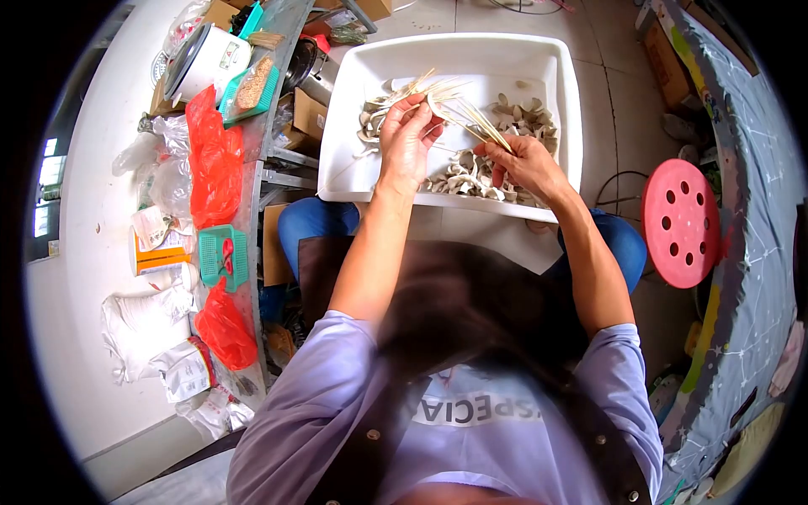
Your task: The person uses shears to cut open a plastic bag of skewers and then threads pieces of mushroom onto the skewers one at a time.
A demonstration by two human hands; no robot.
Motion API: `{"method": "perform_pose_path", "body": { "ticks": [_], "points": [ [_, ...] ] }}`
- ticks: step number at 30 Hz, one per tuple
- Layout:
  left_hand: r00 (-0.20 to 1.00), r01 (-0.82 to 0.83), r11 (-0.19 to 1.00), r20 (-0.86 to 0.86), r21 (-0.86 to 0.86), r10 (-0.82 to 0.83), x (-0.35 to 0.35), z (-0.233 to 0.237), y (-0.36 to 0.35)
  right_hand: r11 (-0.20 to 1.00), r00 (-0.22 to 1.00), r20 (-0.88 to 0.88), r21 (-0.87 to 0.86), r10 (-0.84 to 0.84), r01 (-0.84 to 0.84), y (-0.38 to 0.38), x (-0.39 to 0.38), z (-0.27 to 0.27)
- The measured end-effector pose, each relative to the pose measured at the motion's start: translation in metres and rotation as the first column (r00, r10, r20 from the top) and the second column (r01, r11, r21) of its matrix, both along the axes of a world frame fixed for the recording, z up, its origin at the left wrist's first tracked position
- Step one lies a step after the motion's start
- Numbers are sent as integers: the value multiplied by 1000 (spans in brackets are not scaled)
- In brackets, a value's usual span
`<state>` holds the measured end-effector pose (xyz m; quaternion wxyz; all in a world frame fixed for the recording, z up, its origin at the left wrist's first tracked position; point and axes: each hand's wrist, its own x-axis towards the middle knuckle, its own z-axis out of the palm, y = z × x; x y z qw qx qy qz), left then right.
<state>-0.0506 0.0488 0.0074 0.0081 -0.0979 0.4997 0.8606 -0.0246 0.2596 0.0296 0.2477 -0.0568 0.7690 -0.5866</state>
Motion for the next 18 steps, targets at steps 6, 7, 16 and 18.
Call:
{"method": "perform_pose_path", "body": {
  "ticks": [6, 7, 16, 18],
  "points": [
    [997, -1, 1000, -81, -25, -1, -1, 2, -2, 1000, 1000, -16, 14, -5, 5, 1, 0, 0],
    [996, -1, 1000, -93, -30, -2, -1, 3, -2, 1000, 1000, -12, 18, -3, 4, 1, 0, 0],
    [985, -8, 995, -175, -102, -10, -5, 7, -3, 998, 1000, -2, 60, -7, 7, 1, 1, 3],
    [985, -10, 994, -173, -108, -8, -4, 8, -3, 997, 1000, -7, 75, -1, 2, 1, 1, 5]
  ]
}}
